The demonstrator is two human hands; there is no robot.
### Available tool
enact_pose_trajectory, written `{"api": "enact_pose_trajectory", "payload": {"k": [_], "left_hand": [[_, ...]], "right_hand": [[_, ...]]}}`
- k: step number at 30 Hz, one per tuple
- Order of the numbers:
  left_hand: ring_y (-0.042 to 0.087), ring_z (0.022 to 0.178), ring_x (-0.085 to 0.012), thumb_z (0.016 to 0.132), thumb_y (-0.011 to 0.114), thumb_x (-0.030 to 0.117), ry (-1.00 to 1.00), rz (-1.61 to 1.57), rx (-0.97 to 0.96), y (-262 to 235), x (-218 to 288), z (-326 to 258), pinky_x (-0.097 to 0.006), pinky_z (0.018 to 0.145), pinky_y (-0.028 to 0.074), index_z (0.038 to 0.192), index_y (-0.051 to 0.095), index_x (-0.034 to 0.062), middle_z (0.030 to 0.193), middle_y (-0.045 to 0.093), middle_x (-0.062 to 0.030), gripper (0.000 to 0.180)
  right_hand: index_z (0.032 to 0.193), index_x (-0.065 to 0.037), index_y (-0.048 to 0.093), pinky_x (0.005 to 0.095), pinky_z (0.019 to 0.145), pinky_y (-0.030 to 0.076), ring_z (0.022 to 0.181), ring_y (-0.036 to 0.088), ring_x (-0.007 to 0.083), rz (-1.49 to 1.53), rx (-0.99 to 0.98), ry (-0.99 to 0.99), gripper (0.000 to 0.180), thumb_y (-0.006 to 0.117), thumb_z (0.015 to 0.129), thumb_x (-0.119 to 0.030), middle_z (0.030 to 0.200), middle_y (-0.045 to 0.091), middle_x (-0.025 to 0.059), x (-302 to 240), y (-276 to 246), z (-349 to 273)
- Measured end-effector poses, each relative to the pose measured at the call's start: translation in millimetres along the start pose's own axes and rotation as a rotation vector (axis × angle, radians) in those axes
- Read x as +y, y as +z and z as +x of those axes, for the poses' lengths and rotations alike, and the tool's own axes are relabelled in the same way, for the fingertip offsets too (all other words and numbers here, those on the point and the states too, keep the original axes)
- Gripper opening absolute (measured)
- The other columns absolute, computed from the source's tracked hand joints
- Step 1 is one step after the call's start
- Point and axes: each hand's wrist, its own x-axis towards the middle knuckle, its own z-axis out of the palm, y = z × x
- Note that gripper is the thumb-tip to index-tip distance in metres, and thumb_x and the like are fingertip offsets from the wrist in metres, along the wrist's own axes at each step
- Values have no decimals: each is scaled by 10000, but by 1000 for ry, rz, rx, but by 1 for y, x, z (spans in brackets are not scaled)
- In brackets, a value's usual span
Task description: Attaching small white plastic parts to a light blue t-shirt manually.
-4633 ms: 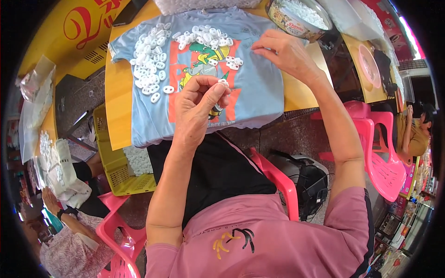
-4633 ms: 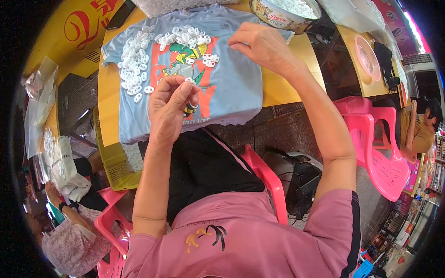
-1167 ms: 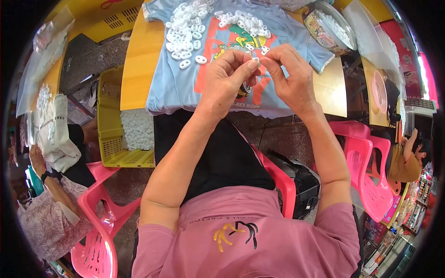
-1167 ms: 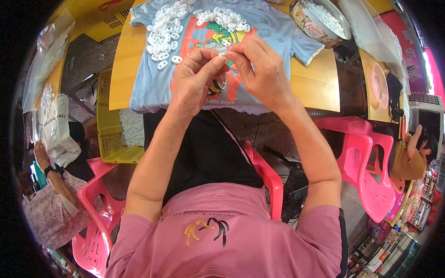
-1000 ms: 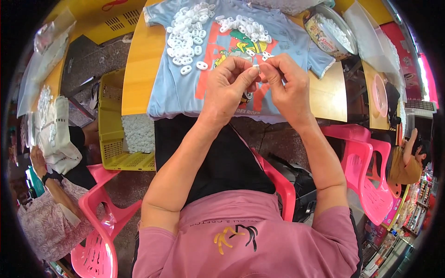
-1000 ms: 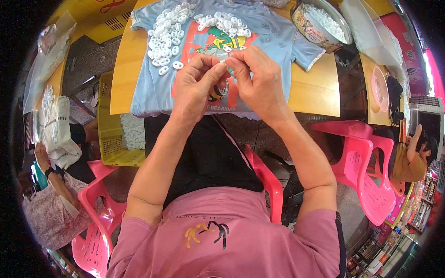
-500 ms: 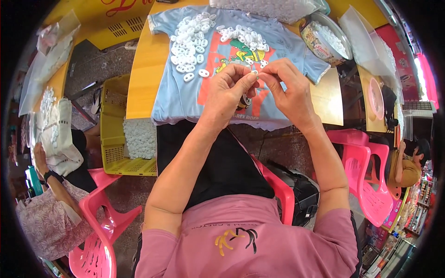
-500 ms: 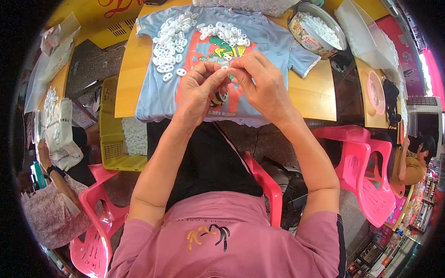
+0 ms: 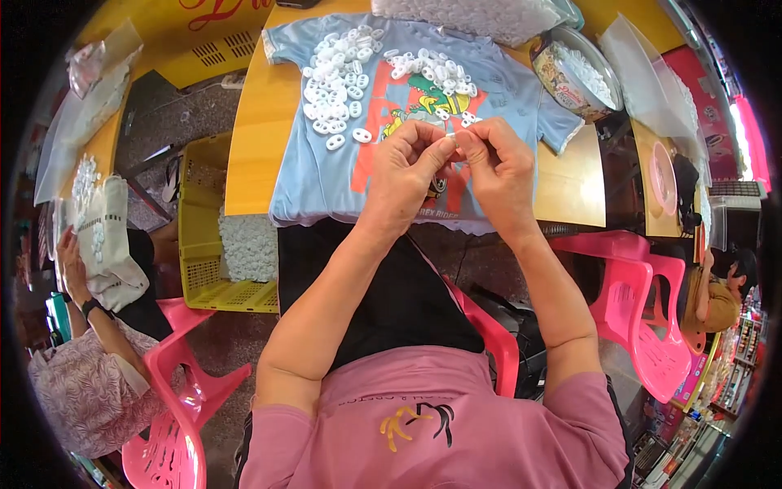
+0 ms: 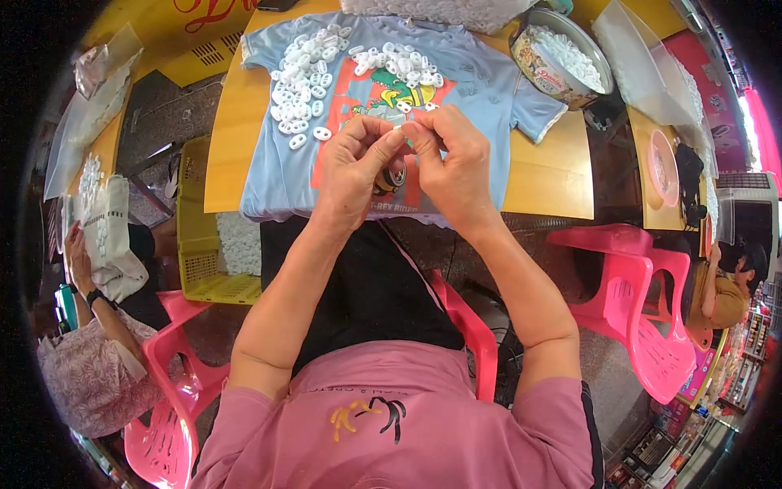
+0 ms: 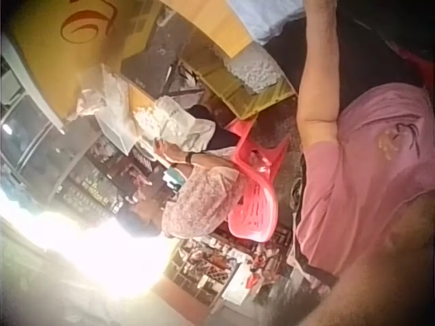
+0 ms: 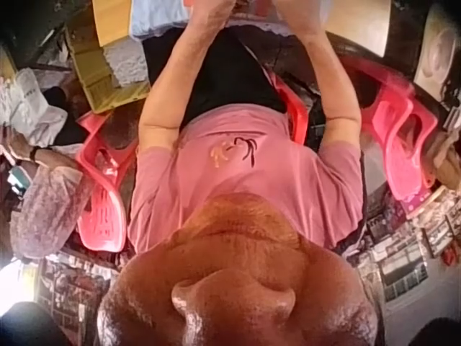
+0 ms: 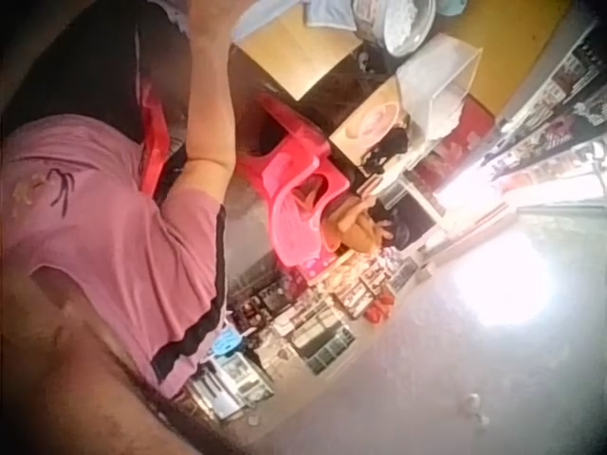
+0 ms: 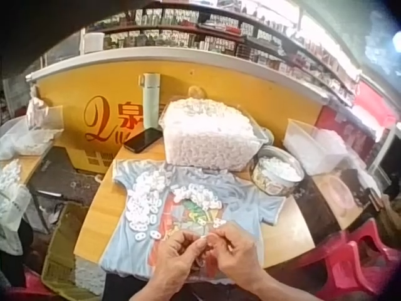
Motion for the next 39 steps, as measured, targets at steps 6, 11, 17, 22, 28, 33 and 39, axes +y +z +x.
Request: {"api": "enact_pose_trajectory", "payload": {"k": [6,11,17,22,28,33,39], "left_hand": [[590,669,-67,938,646,126,10,-107,12,-6,-9,5,-202,572,475,981,597,36,821,633,-21,111],[580,683,-76,933,653,165,6,-46,-20,-6,-4,3,-222,611,470,962,597,18,809,654,-39,160],[572,679,-73,929,658,182,-18,-23,-34,-6,-4,3,-220,602,463,948,601,28,811,659,-35,165],[570,684,-71,933,649,175,-40,16,-42,-7,-2,2,-217,602,464,940,600,30,825,662,-33,153],[603,725,-81,926,667,157,-32,-8,-65,-8,-2,2,-208,630,482,1005,598,27,850,654,-41,168],[577,674,-61,923,673,162,14,-10,-44,-4,-2,0,-194,576,451,985,594,26,809,642,-23,168],[566,656,-53,920,677,160,24,-28,-4,-2,-2,0,-194,556,440,967,592,30,771,615,-8,162]], "right_hand": [[927,4,613,260,581,478,673,605,137,-50,-65,-54,79,634,924,-72,801,585,61,-3,-7,13],[942,4,606,300,592,479,702,602,218,-167,-157,-310,81,648,893,-45,824,580,100,-10,-25,22],[920,7,561,324,606,477,708,578,238,-163,-180,-317,129,672,871,-39,824,563,100,-6,-26,23],[907,3,551,318,605,460,690,558,223,-94,-170,-274,144,678,875,-58,807,541,93,-3,-23,21],[907,-1,551,293,598,454,658,542,170,-136,-129,-325,153,659,912,-110,774,553,71,4,-19,19],[911,5,562,264,584,456,660,558,117,111,-102,101,200,643,939,-176,761,589,47,2,-5,3],[928,-10,570,204,611,457,693,547,54,351,-88,327,213,601,979,-215,786,588,-13,1,5,-2]]}}
